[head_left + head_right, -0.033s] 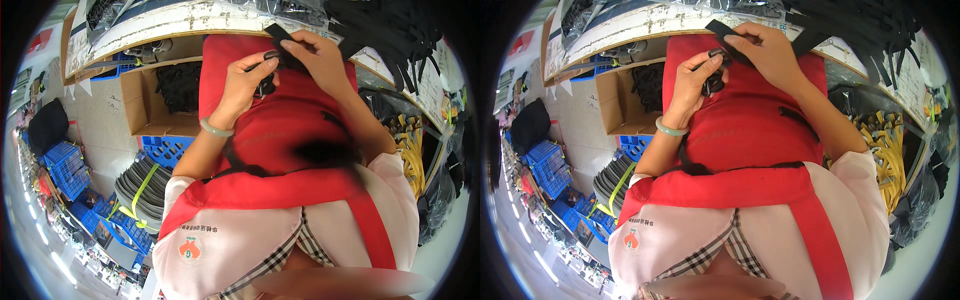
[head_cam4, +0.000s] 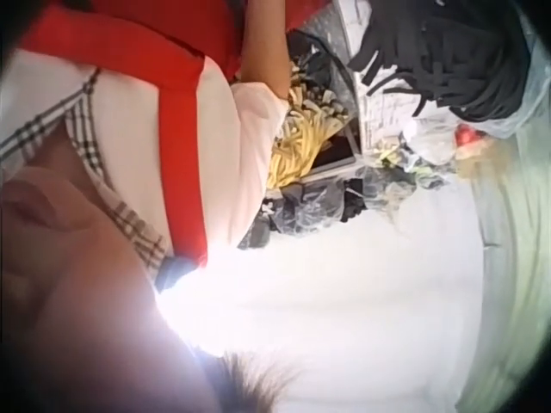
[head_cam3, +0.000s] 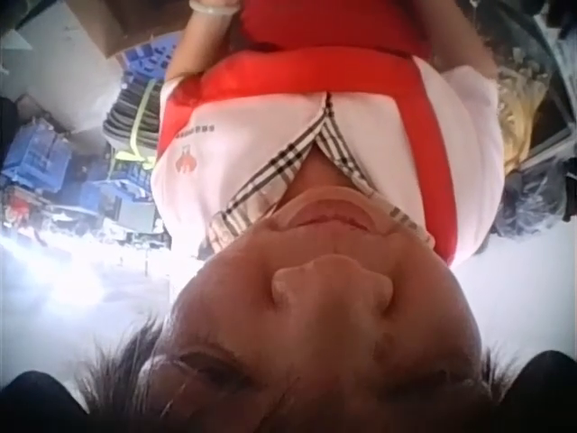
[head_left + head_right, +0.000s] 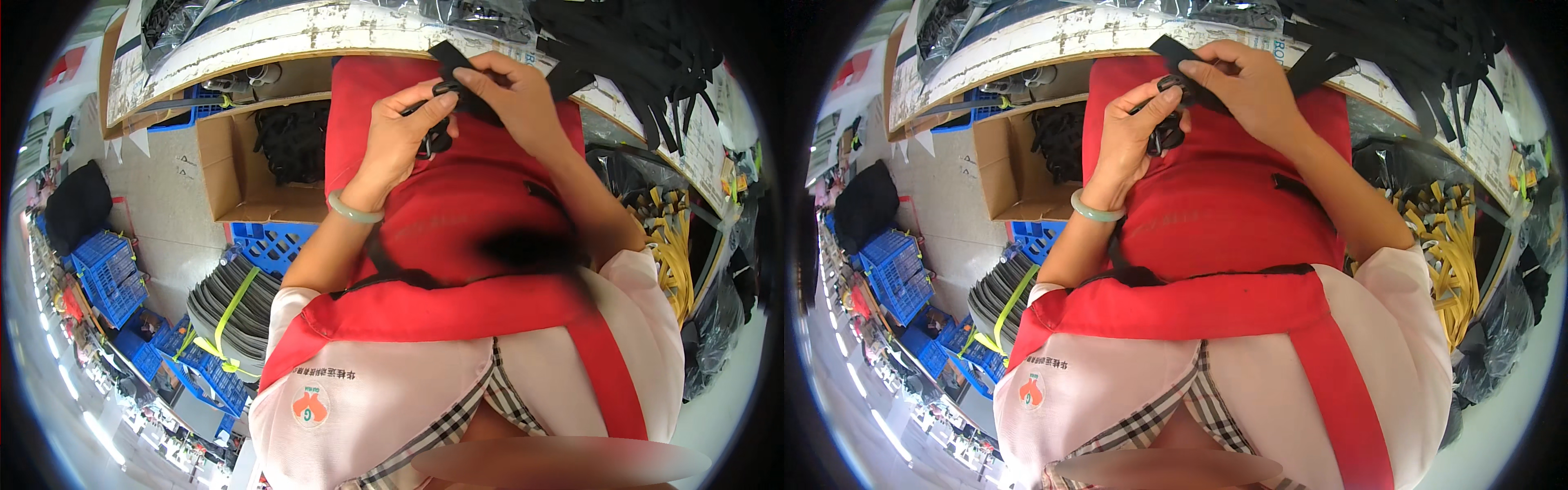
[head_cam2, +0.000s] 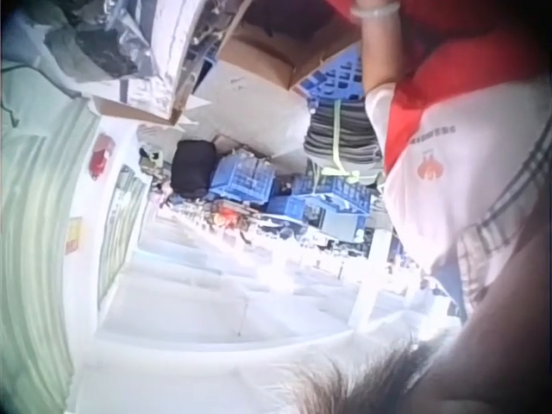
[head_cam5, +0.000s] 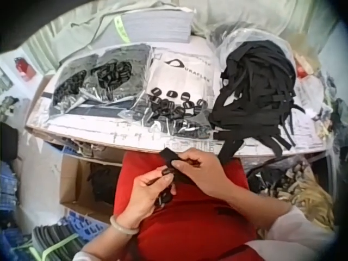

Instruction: The recorder is threading fabric straps through plastic buckles as part of a manufacturing or assembly process.

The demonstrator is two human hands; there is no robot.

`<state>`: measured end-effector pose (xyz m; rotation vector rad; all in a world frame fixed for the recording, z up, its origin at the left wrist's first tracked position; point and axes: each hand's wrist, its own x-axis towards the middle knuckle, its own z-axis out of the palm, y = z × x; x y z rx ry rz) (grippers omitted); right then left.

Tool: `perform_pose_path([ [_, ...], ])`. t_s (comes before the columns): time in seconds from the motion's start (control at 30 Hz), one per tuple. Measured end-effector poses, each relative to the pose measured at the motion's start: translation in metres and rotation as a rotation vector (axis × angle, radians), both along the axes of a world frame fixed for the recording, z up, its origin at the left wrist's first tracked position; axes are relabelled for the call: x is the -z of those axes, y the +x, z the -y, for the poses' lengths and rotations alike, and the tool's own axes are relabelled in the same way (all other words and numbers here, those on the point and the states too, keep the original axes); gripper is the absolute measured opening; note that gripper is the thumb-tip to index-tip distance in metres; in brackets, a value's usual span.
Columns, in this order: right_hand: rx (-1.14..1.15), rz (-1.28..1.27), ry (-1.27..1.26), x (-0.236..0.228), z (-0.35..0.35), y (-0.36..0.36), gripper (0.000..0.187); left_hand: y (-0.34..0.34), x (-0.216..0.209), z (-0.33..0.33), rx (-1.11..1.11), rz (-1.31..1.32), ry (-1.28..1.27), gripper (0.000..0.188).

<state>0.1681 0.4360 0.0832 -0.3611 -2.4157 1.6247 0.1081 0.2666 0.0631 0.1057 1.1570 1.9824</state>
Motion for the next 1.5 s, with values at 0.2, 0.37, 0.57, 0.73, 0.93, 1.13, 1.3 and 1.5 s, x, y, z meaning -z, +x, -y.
perform_pose_path([
  [0.2,0.086,-0.108,-0.244,0.029,0.011,-0.002,0.018,-0.002,0.009,-0.003,0.043,-0.251,-0.122,0.009],
  [0.37,0.077,0.053,-0.455,-0.024,-0.021,0.008,0.02,-0.009,0.003,0.005,-0.013,-0.27,-0.212,0.009],
  [0.57,-0.093,0.421,-0.585,-0.024,0.009,0.021,0.021,-0.006,0.005,0.001,-0.1,-0.518,-0.241,0.008],
  [0.73,0.04,0.308,-0.797,-0.014,0.016,0.023,0.018,-0.008,0.012,-0.001,-0.118,-0.726,-0.281,0.012],
  [0.93,0.096,0.225,-0.972,-0.016,0.023,0.022,0.017,-0.001,0.005,-0.004,-0.215,-1.056,-0.357,0.011],
  [1.13,0.097,0.317,-0.969,-0.008,0.025,0.031,0.016,-0.005,0.013,-0.001,-0.144,-0.693,-0.316,0.013],
  [1.3,0.13,0.182,-1.023,-0.005,0.03,0.029,0.015,-0.004,0.008,-0.001,-0.196,-1.052,-0.395,0.014],
  [1.5,0.141,0.068,-1.057,-0.004,0.035,0.032,0.016,0.001,0.013,-0.003,-0.172,-0.848,-0.343,0.016],
])
